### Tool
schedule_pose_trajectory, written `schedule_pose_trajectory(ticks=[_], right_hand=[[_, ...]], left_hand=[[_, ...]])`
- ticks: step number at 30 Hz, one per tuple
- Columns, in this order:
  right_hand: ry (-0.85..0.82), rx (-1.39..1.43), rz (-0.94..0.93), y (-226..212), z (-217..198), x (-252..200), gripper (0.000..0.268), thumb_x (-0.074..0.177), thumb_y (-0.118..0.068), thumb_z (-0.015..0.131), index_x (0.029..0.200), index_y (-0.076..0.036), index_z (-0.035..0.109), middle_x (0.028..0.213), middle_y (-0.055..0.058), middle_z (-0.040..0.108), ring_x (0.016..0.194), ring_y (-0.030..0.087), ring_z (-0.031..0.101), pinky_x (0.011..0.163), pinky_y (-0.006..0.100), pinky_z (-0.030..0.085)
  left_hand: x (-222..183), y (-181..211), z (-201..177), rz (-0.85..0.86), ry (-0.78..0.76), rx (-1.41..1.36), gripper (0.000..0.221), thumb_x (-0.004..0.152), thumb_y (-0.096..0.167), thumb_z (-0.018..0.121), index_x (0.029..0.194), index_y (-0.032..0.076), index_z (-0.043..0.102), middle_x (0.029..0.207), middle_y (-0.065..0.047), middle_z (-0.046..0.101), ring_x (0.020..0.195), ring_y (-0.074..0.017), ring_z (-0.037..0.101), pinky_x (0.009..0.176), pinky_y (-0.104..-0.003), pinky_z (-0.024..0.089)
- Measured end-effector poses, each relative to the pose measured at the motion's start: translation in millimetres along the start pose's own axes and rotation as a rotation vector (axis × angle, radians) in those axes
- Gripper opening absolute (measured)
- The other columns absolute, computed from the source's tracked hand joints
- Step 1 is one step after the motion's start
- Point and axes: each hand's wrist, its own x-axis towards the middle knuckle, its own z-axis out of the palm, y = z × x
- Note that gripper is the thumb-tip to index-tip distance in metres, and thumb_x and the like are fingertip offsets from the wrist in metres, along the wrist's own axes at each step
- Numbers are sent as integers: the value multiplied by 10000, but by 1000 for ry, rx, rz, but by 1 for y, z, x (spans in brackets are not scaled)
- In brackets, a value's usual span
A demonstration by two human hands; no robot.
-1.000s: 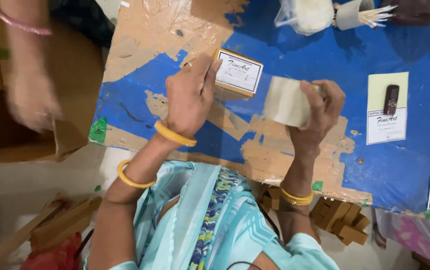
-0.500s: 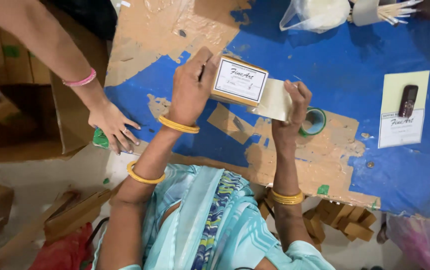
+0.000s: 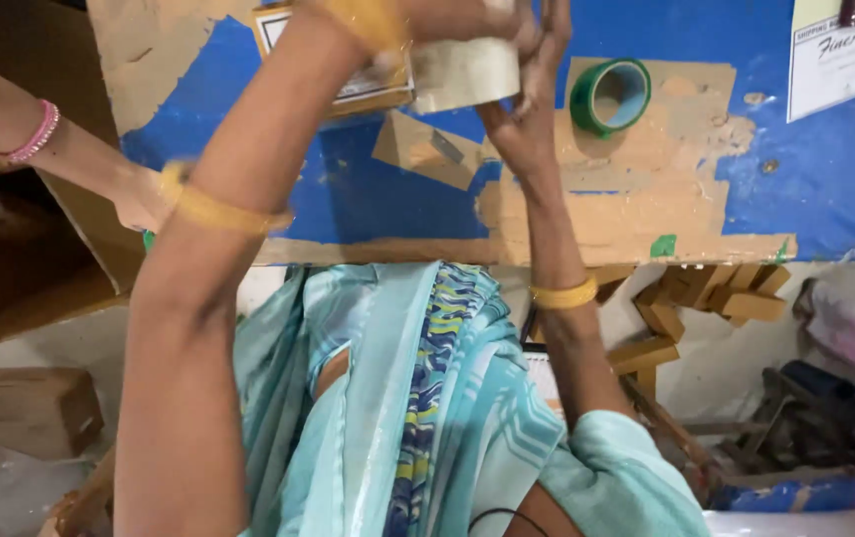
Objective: Packing small cardboard boxes and applying tape.
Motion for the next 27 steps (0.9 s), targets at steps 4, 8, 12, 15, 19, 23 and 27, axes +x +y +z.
schedule_pose_trajectory(ticks=[4,8,12,15,19,23,27], right_hand=[[-121,-93,450,70,18,-112,443,1038,-193,690,1424,-53,522,1317,135,621,1249,265,608,1093,376,500],[-189,-498,306,75,50,-133,401,901,-73,734,1267,-15,578,1116,194,611,1066,401,553,947,476,467],[-92,-551,404,63,54,-119,272,852,-68,753,1078,-22,607,962,173,619,955,400,560,846,490,456],[-43,-268,524,32,37,-127,233,910,-81,739,1112,2,658,982,133,680,910,286,635,782,399,506],[175,266,559,-48,7,-78,164,1013,-59,697,1166,2,690,1050,46,698,850,86,635,698,246,522],[270,320,542,-93,5,-14,218,993,-40,717,1207,-10,692,945,5,672,729,41,569,617,202,462],[238,243,466,-92,23,21,233,995,-33,734,1225,-12,698,883,-7,671,742,20,562,629,181,436]], left_hand=[[51,-21,12,-148,-469,69,546,785,582,867,923,61,780,764,-86,730,594,-244,679,526,-404,518],[35,-28,11,80,-391,158,582,732,502,918,987,2,762,809,-147,725,631,-264,698,576,-386,569],[39,-2,-9,21,-508,188,545,704,416,898,1089,59,752,879,-152,746,752,-306,725,656,-450,565],[37,-3,-8,74,-590,391,579,658,331,925,1121,45,724,912,-199,741,810,-358,712,687,-482,552],[39,-12,-13,254,-395,-122,556,766,163,848,1273,35,658,1037,-184,747,887,-307,737,730,-423,581],[35,29,-33,-211,-527,-134,702,813,81,755,1463,226,534,1074,-110,735,838,-294,727,698,-431,602],[39,-22,-4,124,-443,-202,372,873,62,620,1234,107,699,1041,-114,750,863,-223,709,744,-387,590]])
